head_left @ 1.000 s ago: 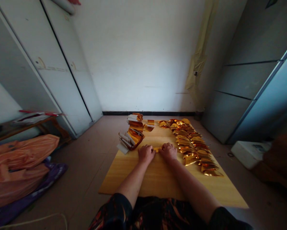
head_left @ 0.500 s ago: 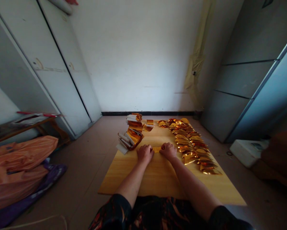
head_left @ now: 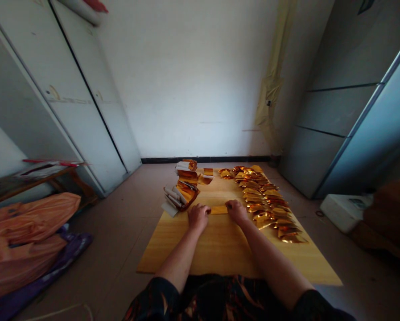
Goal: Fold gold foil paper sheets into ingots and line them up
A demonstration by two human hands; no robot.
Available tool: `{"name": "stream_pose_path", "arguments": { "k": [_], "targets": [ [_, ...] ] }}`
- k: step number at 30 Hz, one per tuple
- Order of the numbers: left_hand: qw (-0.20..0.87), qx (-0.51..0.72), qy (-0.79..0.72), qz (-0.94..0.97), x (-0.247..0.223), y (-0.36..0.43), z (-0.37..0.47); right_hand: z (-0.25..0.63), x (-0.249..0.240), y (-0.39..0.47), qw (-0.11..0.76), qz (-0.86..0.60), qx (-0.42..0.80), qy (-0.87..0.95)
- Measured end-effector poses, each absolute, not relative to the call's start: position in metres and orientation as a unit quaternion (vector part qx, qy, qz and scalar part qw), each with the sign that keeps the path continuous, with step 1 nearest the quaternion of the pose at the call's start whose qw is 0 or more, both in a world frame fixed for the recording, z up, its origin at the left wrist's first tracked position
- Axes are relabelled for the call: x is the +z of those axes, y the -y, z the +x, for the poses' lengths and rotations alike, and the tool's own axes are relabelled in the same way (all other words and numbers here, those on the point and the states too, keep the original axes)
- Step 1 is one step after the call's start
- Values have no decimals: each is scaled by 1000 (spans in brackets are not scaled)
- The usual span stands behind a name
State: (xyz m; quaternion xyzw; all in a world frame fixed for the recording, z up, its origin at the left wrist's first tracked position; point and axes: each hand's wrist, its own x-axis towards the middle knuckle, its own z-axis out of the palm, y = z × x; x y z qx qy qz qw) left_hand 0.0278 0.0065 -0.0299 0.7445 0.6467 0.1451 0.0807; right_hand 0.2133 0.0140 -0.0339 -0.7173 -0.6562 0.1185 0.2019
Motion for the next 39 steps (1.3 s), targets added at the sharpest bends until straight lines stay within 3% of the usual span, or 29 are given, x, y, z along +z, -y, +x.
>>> {"name": "stream_pose_path", "arguments": {
  "k": [8, 16, 27, 39],
  "targets": [
    [65, 153, -641, 749, -28, -3, 31, 208, -33, -15, 164, -721, 107, 665],
    [30, 195, -632, 749, -37, -4, 31, 207, -26, -13, 233, -725, 148, 631],
    [9, 283, -567, 774, -39, 1, 27, 212, -37, -7, 346, -659, 115, 658],
    [33, 193, -612, 766, -36, 0, 29, 211, -22, 11, 199, -642, 65, 737]
  ]
}}
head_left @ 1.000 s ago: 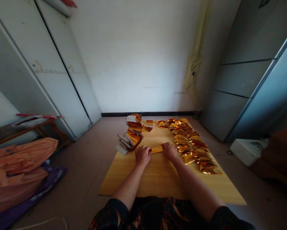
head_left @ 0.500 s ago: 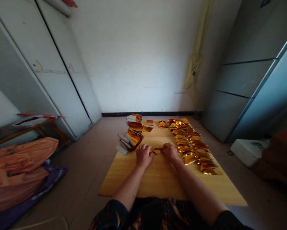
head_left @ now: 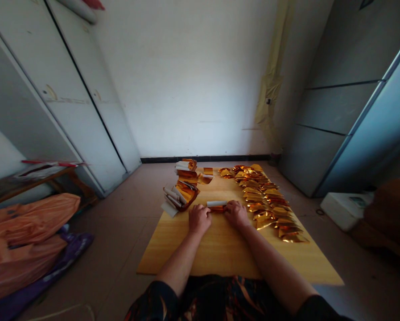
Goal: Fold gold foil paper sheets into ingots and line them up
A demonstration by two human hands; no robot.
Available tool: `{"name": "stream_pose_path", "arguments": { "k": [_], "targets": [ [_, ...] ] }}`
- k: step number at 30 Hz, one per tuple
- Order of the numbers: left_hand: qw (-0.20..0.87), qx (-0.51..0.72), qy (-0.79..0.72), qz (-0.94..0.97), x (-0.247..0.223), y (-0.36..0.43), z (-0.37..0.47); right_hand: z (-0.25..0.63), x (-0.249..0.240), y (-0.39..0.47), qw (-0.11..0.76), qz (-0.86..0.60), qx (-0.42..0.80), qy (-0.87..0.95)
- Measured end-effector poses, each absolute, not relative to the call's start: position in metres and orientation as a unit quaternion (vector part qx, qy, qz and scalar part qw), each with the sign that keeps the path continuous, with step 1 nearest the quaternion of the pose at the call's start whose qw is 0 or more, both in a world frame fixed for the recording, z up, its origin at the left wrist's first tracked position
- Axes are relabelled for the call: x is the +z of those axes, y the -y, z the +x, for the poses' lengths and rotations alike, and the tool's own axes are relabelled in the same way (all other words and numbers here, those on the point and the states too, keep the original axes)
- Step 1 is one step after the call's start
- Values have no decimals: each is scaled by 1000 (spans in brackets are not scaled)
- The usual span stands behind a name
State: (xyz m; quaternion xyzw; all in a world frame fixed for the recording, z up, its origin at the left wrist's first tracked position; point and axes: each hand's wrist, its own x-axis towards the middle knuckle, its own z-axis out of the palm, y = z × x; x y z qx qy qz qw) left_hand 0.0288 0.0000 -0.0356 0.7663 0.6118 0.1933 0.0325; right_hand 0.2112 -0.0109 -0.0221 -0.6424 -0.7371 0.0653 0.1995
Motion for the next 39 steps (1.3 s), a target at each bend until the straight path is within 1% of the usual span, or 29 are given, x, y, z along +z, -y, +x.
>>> {"name": "stream_pose_path", "arguments": {
  "k": [4, 8, 14, 17, 21, 24, 27, 33, 39],
  "targets": [
    [39, 190, -612, 767, -36, -2, 29, 215, -24, 10, 201, -647, 50, 734],
    [33, 182, -606, 774, -34, -1, 29, 216, -27, 11, 180, -647, 26, 740],
    [13, 182, -568, 803, -32, 1, 30, 209, -23, 15, 166, -607, 0, 778],
    [19, 187, -559, 808, -33, 1, 31, 207, -23, 16, 177, -592, 24, 786],
    [51, 208, -564, 797, -34, -2, 30, 211, -26, 10, 213, -604, 89, 763],
    [73, 227, -567, 788, -38, -7, 28, 215, -26, 3, 222, -604, 118, 757],
    [92, 226, -584, 774, -40, -14, 28, 213, -25, -3, 211, -627, 126, 739],
    [118, 199, -638, 734, -33, -18, 34, 203, -23, -9, 152, -689, 93, 702],
    [95, 154, -660, 729, -28, -16, 40, 204, -26, -13, 145, -690, 82, 705]
  ]
}}
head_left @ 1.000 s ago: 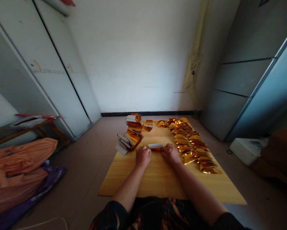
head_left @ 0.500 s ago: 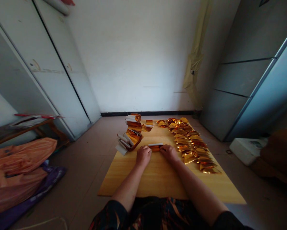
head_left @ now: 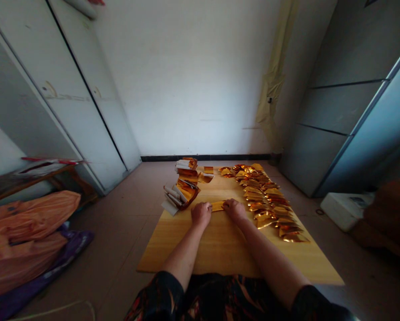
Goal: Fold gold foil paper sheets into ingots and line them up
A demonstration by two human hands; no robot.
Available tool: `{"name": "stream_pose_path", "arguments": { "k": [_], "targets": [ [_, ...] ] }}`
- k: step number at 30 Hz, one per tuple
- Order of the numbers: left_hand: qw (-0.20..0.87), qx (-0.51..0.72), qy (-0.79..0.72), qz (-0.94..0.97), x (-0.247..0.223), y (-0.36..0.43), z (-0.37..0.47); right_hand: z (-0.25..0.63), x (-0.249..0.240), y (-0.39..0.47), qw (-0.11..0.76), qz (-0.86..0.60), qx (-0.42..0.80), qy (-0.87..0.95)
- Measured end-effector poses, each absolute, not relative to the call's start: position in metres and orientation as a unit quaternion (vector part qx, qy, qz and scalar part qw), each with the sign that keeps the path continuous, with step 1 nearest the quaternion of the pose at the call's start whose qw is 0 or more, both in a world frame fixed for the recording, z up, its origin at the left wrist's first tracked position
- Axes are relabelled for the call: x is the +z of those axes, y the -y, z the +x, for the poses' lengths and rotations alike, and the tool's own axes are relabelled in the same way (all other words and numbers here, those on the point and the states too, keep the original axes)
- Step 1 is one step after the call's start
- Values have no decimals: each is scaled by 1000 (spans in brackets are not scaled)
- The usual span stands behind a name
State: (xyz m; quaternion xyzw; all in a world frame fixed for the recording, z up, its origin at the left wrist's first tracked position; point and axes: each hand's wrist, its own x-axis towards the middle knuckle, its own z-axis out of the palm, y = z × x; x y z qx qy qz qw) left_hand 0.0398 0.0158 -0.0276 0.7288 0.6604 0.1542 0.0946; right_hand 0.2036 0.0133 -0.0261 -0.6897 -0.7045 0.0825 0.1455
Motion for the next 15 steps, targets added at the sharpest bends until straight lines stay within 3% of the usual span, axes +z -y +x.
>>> {"name": "stream_pose_path", "arguments": {
  "k": [15],
  "targets": [
    [37, 133, -656, 742, -32, -12, 44, 204, -31, -21, 142, -712, 87, 682]
  ]
}}
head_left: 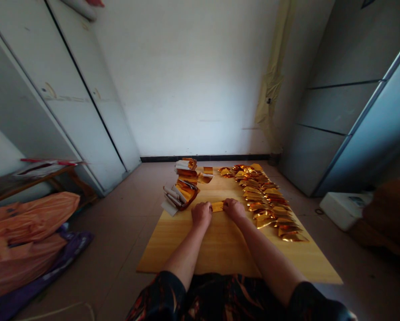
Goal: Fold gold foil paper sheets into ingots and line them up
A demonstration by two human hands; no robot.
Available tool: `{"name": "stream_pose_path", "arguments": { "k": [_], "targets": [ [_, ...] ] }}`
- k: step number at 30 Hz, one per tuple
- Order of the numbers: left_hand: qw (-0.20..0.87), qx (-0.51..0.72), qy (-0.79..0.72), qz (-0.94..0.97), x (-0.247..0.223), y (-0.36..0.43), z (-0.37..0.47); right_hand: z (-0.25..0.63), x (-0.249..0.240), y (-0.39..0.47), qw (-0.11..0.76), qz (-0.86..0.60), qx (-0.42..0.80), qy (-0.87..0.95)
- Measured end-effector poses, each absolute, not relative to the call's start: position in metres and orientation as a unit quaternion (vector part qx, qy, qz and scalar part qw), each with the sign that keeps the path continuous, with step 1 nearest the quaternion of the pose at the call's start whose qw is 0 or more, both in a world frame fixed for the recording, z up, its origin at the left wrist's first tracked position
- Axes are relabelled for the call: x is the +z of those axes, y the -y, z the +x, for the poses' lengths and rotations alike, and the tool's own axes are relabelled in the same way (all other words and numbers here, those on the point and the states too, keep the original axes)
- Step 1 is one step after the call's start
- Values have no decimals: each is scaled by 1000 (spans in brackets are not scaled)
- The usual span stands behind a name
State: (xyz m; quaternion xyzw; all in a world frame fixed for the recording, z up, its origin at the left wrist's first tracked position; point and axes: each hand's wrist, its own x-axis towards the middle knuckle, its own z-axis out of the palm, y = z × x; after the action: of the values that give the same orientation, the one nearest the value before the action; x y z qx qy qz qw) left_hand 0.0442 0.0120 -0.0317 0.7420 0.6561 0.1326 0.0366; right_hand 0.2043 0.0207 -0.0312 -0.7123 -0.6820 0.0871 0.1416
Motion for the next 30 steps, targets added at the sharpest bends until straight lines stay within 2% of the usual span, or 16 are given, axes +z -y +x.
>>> {"name": "stream_pose_path", "arguments": {
  "k": [8, 15, 23, 30],
  "targets": [
    [-3, 153, -627, 764, -29, -6, 46, 207, -35, -16, 206, -703, 68, 677],
    [-10, 115, -584, 804, -28, -8, 48, 201, -24, -10, 139, -703, 66, 694],
    [-27, 125, -547, 827, -29, 4, 37, 197, -13, -8, 98, -719, 79, 684],
    [-29, 135, -540, 830, -28, 24, 32, 190, -15, -9, 102, -732, 77, 669]
  ]
}}
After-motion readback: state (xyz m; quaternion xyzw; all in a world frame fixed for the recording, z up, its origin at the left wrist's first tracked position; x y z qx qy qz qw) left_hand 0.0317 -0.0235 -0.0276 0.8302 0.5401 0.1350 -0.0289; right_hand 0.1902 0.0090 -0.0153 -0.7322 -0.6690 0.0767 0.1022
